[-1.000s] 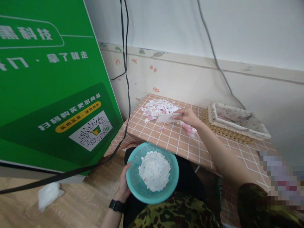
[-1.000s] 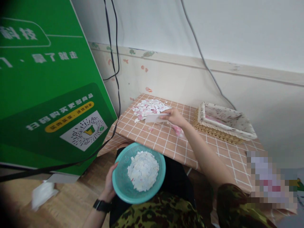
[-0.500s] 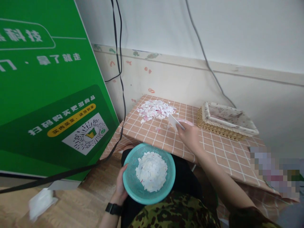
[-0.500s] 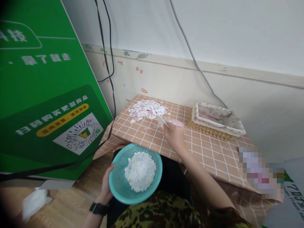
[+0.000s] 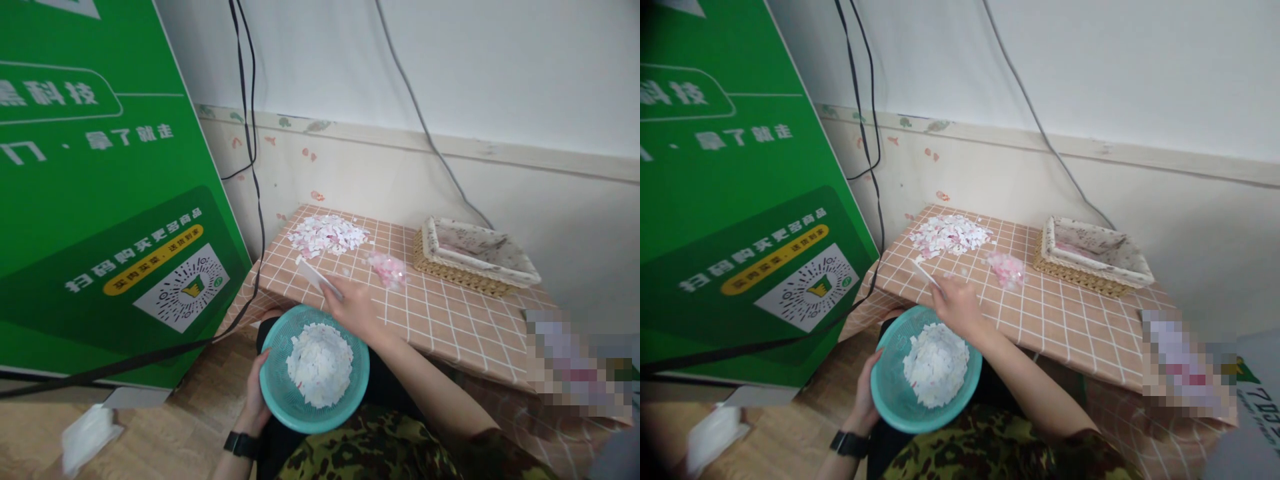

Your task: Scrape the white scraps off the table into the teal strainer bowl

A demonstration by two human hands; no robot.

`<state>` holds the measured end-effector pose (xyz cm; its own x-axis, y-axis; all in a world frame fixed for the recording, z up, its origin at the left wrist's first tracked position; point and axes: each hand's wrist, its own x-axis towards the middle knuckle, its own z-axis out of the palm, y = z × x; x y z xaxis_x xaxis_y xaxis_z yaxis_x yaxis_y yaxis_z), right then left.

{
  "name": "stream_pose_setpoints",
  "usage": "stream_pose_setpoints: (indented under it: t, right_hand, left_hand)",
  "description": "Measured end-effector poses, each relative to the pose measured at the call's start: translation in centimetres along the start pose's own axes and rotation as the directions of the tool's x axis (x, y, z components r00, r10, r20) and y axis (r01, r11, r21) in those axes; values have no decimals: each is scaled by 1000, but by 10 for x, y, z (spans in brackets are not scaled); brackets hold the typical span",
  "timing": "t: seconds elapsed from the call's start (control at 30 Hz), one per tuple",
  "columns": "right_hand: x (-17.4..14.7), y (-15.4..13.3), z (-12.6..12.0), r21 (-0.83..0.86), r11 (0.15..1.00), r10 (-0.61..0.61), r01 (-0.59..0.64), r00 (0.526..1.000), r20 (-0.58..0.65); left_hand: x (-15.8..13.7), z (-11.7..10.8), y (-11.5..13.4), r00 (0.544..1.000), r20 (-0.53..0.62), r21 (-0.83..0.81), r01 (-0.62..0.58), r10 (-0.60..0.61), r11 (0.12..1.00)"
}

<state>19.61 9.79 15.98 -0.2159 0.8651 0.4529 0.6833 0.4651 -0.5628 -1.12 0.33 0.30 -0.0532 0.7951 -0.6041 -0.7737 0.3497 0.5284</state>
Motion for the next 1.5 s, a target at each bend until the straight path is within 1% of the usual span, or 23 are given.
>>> stream_pose_setpoints:
  t: [0.07,0.13,0.23,0.33,0.43,0.5,0.57,0.7,0.77,0.83,0.9,0.93,1.0,1.07,1.13,1.2,1.33,1.4,1.5]
  right_hand:
    - [6,-6,15,49,998,23,-24,1000,17]
    - [12,-4,22,82,991,108,-108,994,5]
    - [16,14,15,143,959,256,-247,965,-51]
    - [12,39,-5,143,936,342,-323,929,-142]
    - [5,63,-28,90,930,367,-355,900,-237]
    - [1,77,-42,62,926,374,-371,887,-270]
    - [-1,88,-55,17,921,374,-389,871,-318]
    - [-2,100,-82,-36,878,426,-477,816,-391]
    - [-1,103,-96,-59,878,404,-474,802,-439]
    - [0,104,-109,-146,874,335,-464,792,-510]
    - [2,107,-117,-285,841,266,-460,810,-523]
    - [3,109,-118,-351,817,248,-457,829,-501]
    - [3,115,-116,-447,777,246,-443,868,-431]
    - [2,123,-109,-482,763,263,-431,888,-378]
    - [0,130,-103,-460,780,278,-425,893,-354]
    - [-2,135,-101,-399,813,289,-424,889,-355]
    - [3,138,-105,-285,862,309,-419,881,-359]
    - [9,137,-106,-275,873,298,-404,886,-355]
    - [21,139,-103,-290,886,264,-362,908,-325]
  left_hand:
    - [-1,0,0,1000,17,1,6,-6,1000]
    - [-1,-2,0,1000,26,-1,4,-4,1000]
    - [1,-6,-1,1000,9,-15,-6,7,1000]
    - [3,-8,-2,1000,-1,-26,2,-2,1000]
    - [2,-4,-1,1000,10,-23,21,-20,1000]
    - [1,0,-1,999,17,-23,29,-28,999]
    - [0,3,0,1000,14,-25,28,-28,999]
    - [1,3,1,1000,-14,-11,12,-13,1000]
    - [1,1,1,1000,-21,0,8,-8,1000]
    - [0,1,1,1000,-11,6,9,-9,1000]
    - [-1,1,1,1000,1,7,8,-8,1000]
    - [-1,2,1,1000,5,2,3,-3,1000]
    - [-1,3,1,1000,2,-11,-5,5,1000]
    - [-1,4,1,1000,-1,-19,-4,4,1000]
    - [-1,4,1,1000,-10,-15,3,-4,1000]
    - [-1,3,1,1000,-17,-8,12,-12,1000]
    - [-1,3,1,1000,0,-7,31,-31,1000]
    - [-1,3,1,999,6,-11,37,-37,999]
    - [-1,3,1,999,4,-13,39,-39,999]
